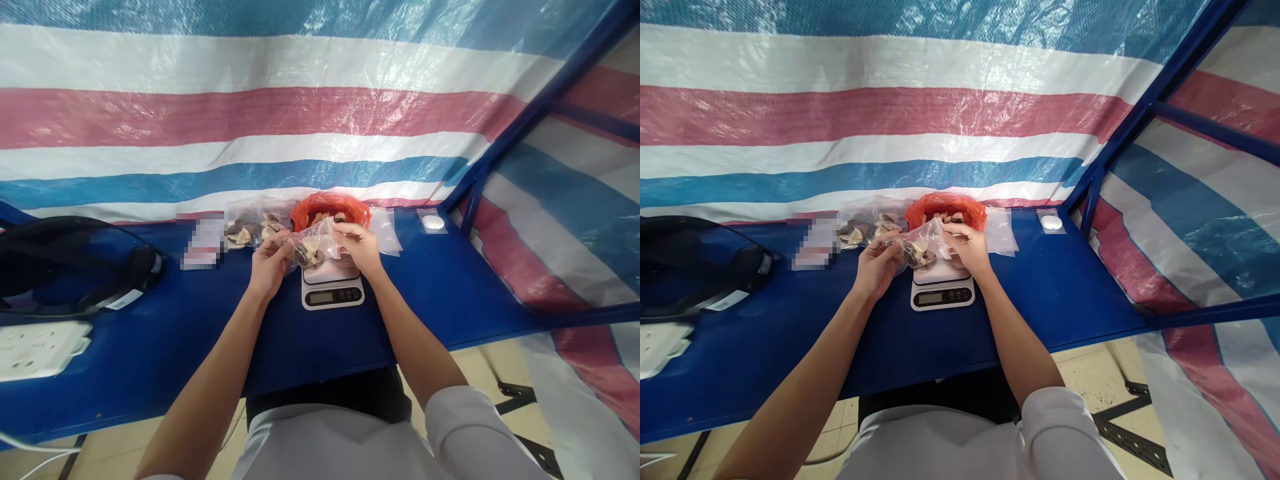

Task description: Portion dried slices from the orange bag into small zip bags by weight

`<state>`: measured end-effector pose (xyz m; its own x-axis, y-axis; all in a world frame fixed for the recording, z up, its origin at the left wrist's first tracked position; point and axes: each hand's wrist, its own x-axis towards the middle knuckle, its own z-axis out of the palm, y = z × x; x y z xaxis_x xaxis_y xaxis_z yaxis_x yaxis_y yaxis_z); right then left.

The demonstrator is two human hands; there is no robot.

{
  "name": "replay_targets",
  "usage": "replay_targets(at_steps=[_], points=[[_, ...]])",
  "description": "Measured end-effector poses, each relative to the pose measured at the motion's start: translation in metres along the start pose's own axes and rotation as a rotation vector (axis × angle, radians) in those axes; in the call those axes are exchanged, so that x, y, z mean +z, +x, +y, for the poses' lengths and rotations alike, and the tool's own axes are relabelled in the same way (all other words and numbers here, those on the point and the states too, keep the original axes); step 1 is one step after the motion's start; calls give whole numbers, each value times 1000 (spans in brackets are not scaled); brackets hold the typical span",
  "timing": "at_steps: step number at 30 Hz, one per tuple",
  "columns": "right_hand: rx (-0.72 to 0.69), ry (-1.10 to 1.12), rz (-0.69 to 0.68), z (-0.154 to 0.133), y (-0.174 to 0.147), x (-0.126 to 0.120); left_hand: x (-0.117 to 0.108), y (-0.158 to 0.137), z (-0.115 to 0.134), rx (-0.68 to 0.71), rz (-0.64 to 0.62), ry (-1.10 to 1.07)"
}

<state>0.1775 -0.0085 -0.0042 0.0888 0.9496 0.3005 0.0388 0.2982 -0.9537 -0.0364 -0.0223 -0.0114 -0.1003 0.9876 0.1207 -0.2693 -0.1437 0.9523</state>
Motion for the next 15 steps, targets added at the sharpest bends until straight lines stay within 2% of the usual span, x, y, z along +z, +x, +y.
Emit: replay_targets(at_steps=[2, 5, 7, 9, 11, 13, 15], points=[[31, 22, -13, 0, -1, 0, -3, -2, 3, 95, 18, 125], [61, 44, -38, -1, -2, 0, -5, -7, 13, 345, 44, 378], [65, 52, -46, -3, -3, 0, -2, -10, 23, 526, 45, 560], [65, 61, -67, -6, -3, 2, 6, -11, 32, 646, 18, 712], [57, 61, -104, -10, -2, 5, 17, -10, 40, 664, -54, 784], [52, 43, -142, -15, -1, 8, 28, -6, 47, 568, -180, 812], [35, 26, -163, -17, 1, 10, 38, 0, 52, 459, -232, 835]])
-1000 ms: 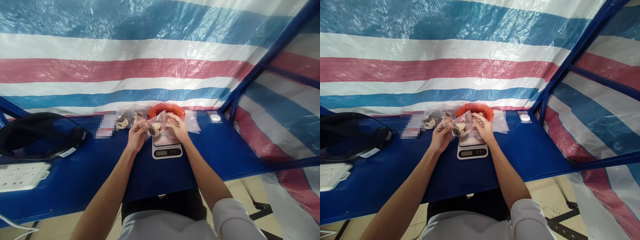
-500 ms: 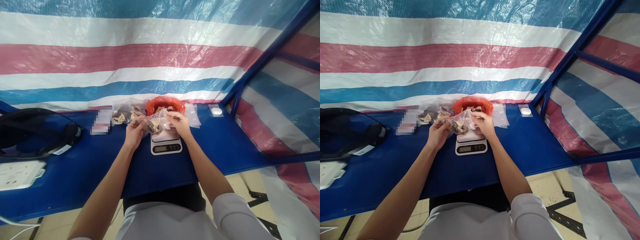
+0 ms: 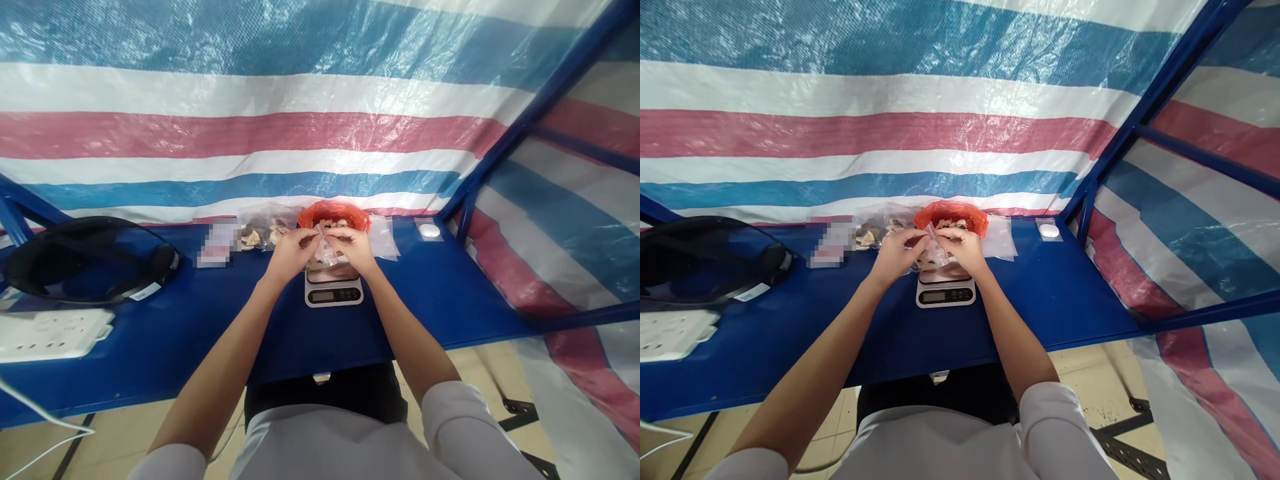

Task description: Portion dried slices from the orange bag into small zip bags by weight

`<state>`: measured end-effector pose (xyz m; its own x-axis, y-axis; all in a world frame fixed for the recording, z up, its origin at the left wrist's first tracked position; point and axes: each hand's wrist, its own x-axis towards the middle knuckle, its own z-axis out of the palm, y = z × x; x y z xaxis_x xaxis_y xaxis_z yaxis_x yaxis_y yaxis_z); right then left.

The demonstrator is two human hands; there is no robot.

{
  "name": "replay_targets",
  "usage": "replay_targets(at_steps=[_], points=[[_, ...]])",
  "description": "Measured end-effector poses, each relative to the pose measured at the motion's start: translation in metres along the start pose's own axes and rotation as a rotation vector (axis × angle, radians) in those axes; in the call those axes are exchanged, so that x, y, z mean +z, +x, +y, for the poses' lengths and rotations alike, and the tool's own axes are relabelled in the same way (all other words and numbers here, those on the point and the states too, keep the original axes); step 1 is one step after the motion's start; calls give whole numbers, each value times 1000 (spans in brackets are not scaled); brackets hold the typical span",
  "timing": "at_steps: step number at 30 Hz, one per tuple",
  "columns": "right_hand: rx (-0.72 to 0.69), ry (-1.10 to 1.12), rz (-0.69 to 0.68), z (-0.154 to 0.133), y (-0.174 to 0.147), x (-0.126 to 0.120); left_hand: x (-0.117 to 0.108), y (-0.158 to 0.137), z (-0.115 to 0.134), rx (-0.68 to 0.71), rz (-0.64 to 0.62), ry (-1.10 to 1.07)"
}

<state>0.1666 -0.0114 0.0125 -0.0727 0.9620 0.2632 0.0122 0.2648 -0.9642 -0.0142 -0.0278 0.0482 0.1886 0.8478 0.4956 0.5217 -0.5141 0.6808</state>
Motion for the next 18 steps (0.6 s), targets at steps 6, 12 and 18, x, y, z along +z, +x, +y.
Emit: replay_targets(at_steps=[6, 12, 18], points=[[-93, 65, 13, 6, 4, 1, 3, 20, -1, -279, -125, -88], [19, 83, 33, 10, 0, 1, 3, 30, -8, -367, -212, -180], [35, 59, 40, 6, -1, 4, 5, 37, -18, -435, -278, -338]])
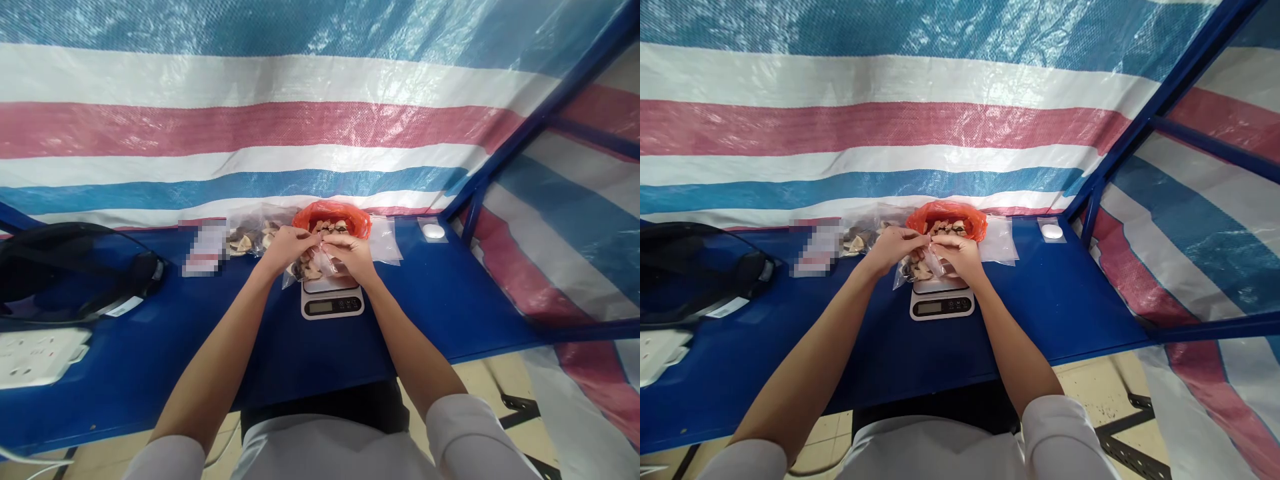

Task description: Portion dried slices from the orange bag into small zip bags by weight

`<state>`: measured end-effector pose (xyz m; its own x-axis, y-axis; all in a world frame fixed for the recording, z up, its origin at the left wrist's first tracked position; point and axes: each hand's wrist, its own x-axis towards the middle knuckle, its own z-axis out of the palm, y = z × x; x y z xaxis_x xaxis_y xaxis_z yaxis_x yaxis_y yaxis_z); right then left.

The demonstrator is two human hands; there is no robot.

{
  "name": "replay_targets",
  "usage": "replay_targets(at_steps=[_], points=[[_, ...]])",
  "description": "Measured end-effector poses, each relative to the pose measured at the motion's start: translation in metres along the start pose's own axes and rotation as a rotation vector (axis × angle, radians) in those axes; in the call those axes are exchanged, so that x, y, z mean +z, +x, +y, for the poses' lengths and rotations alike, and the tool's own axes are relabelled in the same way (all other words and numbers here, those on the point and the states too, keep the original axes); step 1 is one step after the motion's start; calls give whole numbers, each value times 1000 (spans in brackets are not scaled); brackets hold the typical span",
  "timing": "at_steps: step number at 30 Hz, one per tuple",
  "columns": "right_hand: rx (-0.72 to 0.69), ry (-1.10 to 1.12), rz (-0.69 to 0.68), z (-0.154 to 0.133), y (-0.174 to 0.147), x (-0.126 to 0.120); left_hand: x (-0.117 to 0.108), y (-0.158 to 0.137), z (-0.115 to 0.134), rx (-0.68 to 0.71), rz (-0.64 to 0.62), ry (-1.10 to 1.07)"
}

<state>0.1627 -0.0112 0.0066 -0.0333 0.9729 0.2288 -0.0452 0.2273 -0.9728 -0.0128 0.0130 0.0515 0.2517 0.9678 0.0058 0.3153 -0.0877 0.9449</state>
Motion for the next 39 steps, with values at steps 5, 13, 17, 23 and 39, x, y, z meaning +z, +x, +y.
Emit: replay_targets(at_steps=[5, 13, 17, 23, 39], points=[[108, -23, -65, -7, 7, -4, -5, 5, -1, -53, -34, -117], [116, -227, -428, -41, 37, -20, -3, 9, 5, -61, 69, -230], [113, -261, -514, -53, 45, -18, -1, 10, 1, -43, 90, -253], [89, -243, -509, -49, 51, -17, -4, 10, -4, -70, 15, -234], [186, -249, -534, -49, 53, -21, -3, 4, 16, -268, -22, -301]])
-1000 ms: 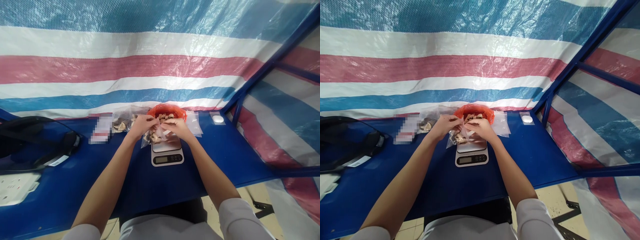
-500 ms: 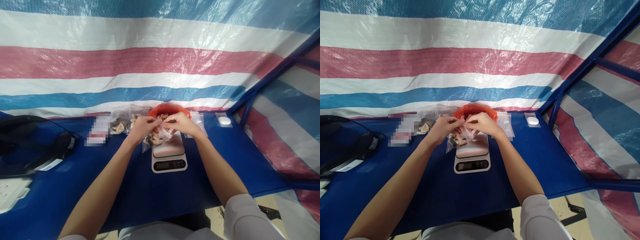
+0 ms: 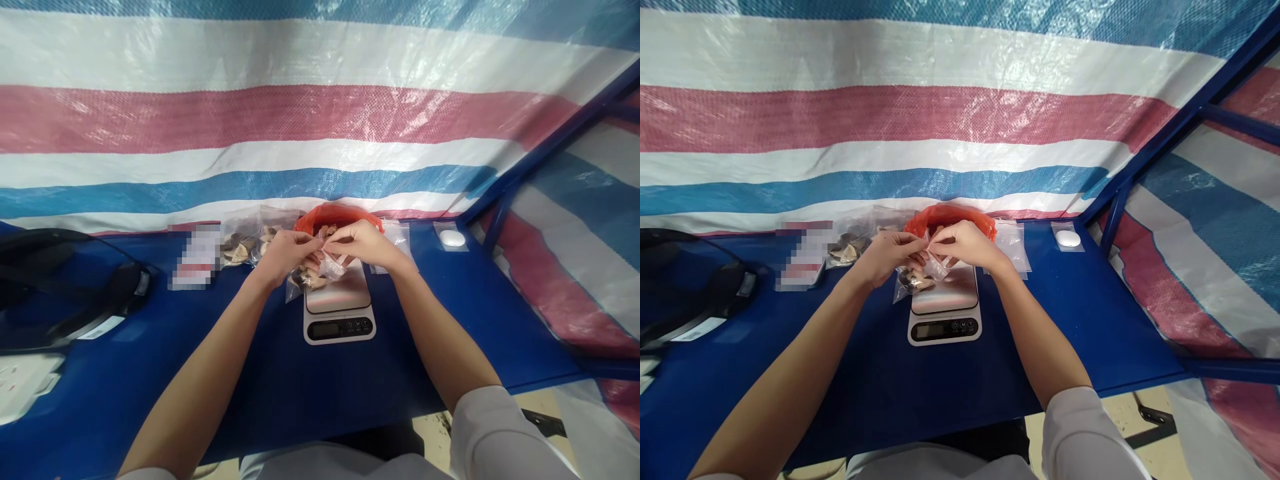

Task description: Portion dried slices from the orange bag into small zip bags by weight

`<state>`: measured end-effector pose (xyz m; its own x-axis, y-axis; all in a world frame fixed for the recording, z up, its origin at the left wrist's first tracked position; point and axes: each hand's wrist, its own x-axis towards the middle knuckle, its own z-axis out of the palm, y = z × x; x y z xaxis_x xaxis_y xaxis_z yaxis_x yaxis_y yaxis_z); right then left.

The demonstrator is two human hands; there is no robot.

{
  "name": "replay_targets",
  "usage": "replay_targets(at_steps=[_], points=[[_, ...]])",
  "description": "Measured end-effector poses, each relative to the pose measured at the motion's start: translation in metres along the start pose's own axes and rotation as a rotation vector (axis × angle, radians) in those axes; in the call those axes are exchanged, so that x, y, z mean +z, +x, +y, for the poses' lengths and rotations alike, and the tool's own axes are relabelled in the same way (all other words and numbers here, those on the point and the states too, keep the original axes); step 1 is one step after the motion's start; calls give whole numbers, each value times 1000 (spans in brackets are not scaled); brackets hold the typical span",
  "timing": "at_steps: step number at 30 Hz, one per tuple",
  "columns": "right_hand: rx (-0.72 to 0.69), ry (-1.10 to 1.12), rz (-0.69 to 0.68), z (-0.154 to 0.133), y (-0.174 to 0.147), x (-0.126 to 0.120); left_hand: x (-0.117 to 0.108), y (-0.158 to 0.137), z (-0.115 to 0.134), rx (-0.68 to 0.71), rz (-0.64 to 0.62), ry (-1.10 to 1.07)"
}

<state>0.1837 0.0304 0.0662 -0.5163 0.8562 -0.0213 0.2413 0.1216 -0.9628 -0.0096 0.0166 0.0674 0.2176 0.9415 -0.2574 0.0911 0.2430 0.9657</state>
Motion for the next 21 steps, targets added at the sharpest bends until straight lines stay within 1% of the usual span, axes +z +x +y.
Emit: replay_targets(at_steps=[4, 9, 12, 16, 21], points=[[13, 22, 26, -2, 0, 1, -2, 2, -2, 9, -6, -12], [68, 89, 87, -3, 1, 0, -5, 3, -3, 56, -42, -36], [74, 115, 116, 0, 3, 1, -4, 4, -4, 86, -28, -20], [66, 85, 147, 2, 5, 1, -4, 4, -5, 113, -9, 30], [116, 45, 300, 6, 3, -8, -16, 4, -3, 189, 24, 179]])
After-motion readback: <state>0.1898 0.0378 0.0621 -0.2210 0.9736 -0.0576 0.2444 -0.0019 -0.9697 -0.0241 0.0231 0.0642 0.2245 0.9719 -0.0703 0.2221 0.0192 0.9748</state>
